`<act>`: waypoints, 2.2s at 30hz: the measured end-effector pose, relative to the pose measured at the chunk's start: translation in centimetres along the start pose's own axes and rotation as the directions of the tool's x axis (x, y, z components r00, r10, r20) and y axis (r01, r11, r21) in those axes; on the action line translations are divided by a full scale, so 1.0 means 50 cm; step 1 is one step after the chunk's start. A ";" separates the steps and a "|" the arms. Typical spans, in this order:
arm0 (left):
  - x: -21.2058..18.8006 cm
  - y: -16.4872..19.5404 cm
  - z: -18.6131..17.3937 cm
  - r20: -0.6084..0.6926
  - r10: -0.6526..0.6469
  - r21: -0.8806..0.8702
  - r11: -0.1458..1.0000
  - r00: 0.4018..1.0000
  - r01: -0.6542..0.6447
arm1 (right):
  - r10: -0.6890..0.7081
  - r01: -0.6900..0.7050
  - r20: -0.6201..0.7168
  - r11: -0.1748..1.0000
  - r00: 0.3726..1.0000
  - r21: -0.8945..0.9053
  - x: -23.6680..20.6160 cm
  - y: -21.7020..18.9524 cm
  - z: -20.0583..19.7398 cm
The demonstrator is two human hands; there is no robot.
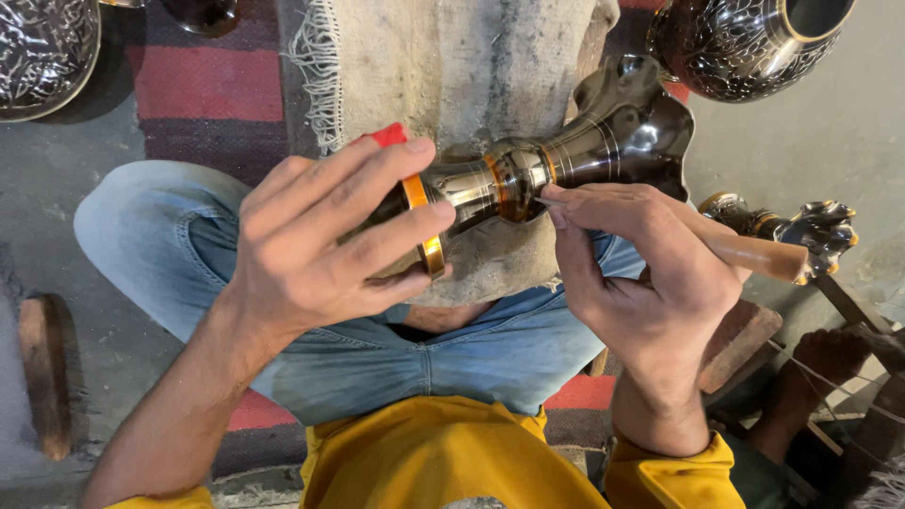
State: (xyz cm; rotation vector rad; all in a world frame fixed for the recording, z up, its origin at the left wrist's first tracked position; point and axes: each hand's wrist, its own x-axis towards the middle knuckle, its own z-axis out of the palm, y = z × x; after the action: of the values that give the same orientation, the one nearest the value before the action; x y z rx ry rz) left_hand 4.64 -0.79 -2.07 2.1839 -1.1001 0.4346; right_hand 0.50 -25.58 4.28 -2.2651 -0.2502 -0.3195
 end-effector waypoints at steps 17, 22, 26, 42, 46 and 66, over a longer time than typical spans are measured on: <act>-0.005 -0.007 0.012 -0.036 0.058 0.026 0.998 0.998 -0.057 | 0.041 -0.042 -0.035 0.999 0.999 -0.025 -0.005 0.000 0.004; -0.016 -0.009 0.019 -0.051 0.082 0.052 0.995 0.995 -0.080 | 0.057 -0.058 -0.015 0.998 0.998 -0.027 -0.004 -0.002 0.000; -0.010 -0.006 0.022 -0.059 0.026 0.001 1.000 0.998 -0.026 | 0.041 -0.041 0.001 0.998 0.999 -0.037 -0.005 -0.002 -0.004; -0.016 -0.009 0.014 0.016 0.072 0.042 0.996 0.997 -0.073 | 0.116 -0.116 -0.021 0.993 0.993 0.020 -0.017 0.006 0.001; -0.019 -0.011 0.020 -0.018 0.062 -0.014 0.998 0.998 -0.062 | 0.123 -0.123 -0.005 0.992 0.992 0.000 -0.027 0.009 -0.003; -0.023 -0.005 0.019 -0.002 0.066 0.043 0.997 0.998 -0.065 | 0.084 -0.084 -0.042 0.996 0.996 -0.011 -0.042 0.019 0.006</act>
State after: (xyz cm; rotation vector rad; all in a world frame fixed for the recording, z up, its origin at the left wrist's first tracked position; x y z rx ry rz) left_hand 4.19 -0.65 -3.50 2.1878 -1.1731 0.4947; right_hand -1.18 -26.15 2.77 -2.2721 -0.1312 -0.3242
